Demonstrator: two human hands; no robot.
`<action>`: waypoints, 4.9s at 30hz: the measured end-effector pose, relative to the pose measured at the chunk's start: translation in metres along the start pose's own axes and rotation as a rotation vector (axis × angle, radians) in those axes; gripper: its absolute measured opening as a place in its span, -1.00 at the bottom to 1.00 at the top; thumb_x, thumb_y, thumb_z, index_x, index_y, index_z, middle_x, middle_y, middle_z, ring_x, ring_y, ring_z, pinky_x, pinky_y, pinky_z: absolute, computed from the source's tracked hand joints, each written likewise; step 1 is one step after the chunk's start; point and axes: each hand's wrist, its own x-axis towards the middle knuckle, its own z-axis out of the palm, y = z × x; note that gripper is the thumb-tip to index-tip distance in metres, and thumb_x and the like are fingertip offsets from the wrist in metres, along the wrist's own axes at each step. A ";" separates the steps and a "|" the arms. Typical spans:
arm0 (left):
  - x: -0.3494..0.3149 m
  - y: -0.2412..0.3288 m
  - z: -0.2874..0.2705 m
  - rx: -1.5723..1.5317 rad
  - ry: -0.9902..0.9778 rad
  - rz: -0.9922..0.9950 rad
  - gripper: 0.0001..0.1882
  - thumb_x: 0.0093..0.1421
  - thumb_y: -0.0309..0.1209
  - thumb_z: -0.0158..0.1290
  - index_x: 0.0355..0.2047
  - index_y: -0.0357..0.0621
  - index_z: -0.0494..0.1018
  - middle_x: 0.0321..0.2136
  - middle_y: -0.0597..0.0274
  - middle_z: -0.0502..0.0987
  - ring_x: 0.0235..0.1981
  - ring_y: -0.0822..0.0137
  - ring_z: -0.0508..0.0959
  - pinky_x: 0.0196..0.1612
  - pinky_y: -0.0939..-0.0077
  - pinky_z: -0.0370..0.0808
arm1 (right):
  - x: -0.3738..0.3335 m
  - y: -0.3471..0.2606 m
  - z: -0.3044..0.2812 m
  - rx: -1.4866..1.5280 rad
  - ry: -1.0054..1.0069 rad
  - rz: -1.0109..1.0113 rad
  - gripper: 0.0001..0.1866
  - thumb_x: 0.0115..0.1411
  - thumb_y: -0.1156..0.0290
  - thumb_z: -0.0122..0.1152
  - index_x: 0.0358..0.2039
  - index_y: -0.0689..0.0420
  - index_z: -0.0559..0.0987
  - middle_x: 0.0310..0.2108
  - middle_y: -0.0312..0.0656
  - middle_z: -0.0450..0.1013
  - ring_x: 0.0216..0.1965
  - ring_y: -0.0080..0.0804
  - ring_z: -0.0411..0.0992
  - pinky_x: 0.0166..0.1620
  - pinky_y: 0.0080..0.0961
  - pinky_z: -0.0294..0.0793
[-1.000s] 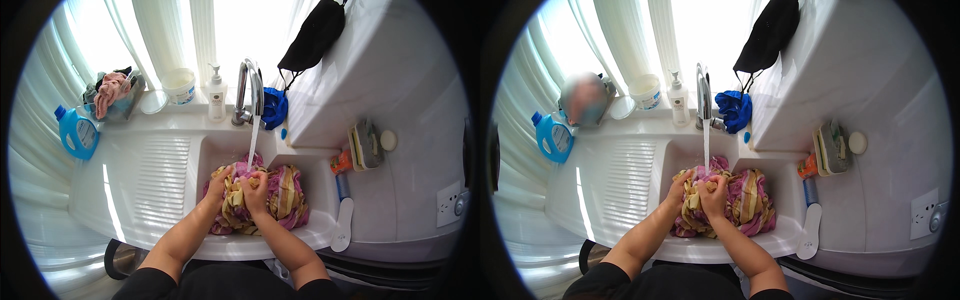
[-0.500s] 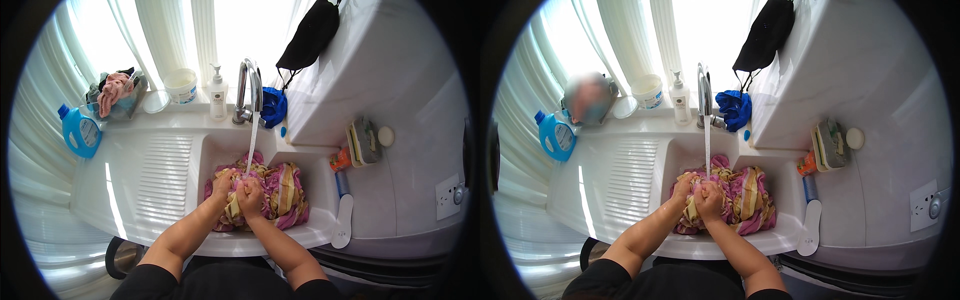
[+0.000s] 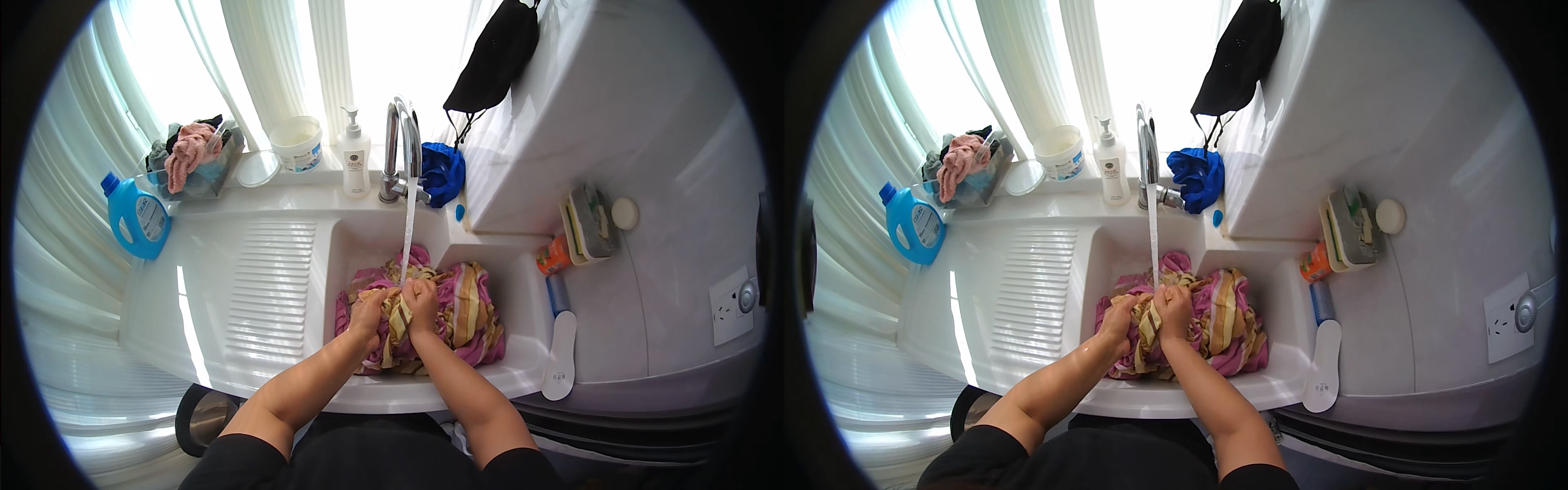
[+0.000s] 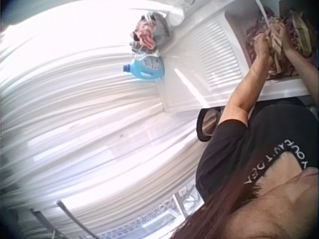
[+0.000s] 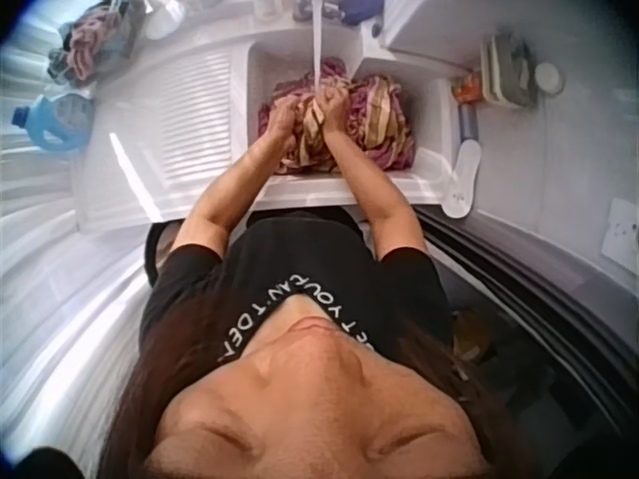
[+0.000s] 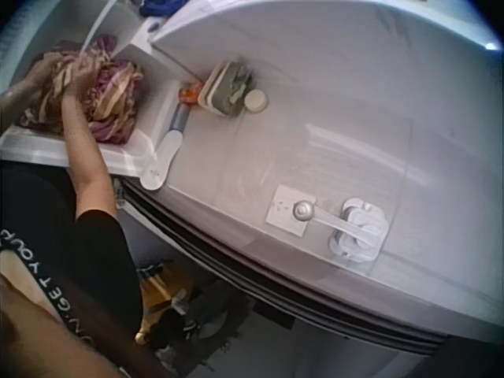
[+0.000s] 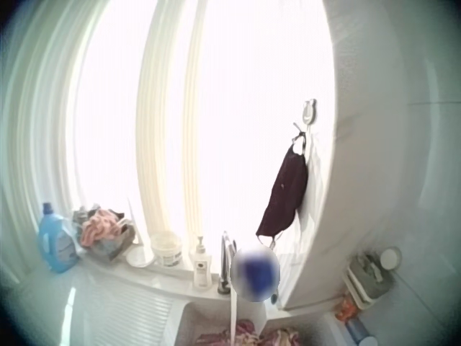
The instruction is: The person washes a pink and yellow striped cloth in a sink by hand, using water and liquid detergent, then rinses it under the faucet.
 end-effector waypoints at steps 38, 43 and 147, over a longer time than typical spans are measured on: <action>-0.062 0.108 0.041 0.706 -0.212 0.618 -0.72 0.12 -0.32 0.24 -0.35 -0.29 0.46 -0.43 0.25 0.53 -0.45 0.55 0.51 -0.39 0.69 0.46 | 0.080 -0.063 -0.081 -0.006 -0.136 -0.105 -0.61 0.02 0.15 0.37 -0.29 0.21 0.55 -0.33 -0.08 0.51 -0.27 -0.11 0.46 -0.20 -0.29 0.43; -0.060 0.107 0.066 0.919 -0.258 0.825 -0.34 -0.07 0.06 0.31 -0.19 -0.28 0.46 -0.27 0.10 0.51 -0.22 0.25 0.50 -0.10 0.41 0.42 | 0.053 -0.095 -0.073 0.300 -0.483 -0.184 -0.43 -0.07 0.21 0.46 -0.06 0.18 0.50 -0.14 -0.13 0.51 -0.02 -0.28 0.45 -0.01 -0.36 0.43; 0.033 0.096 -0.034 1.404 0.283 0.986 -0.72 0.04 -0.20 0.17 -0.35 -0.14 0.55 -0.48 -0.02 0.57 -0.37 -0.01 0.57 -0.30 0.22 0.48 | 0.050 0.016 -0.090 -0.366 -0.854 -0.112 0.00 -0.03 0.35 0.29 0.36 0.08 -0.08 0.30 0.06 0.05 0.30 0.02 0.04 0.30 -0.26 0.11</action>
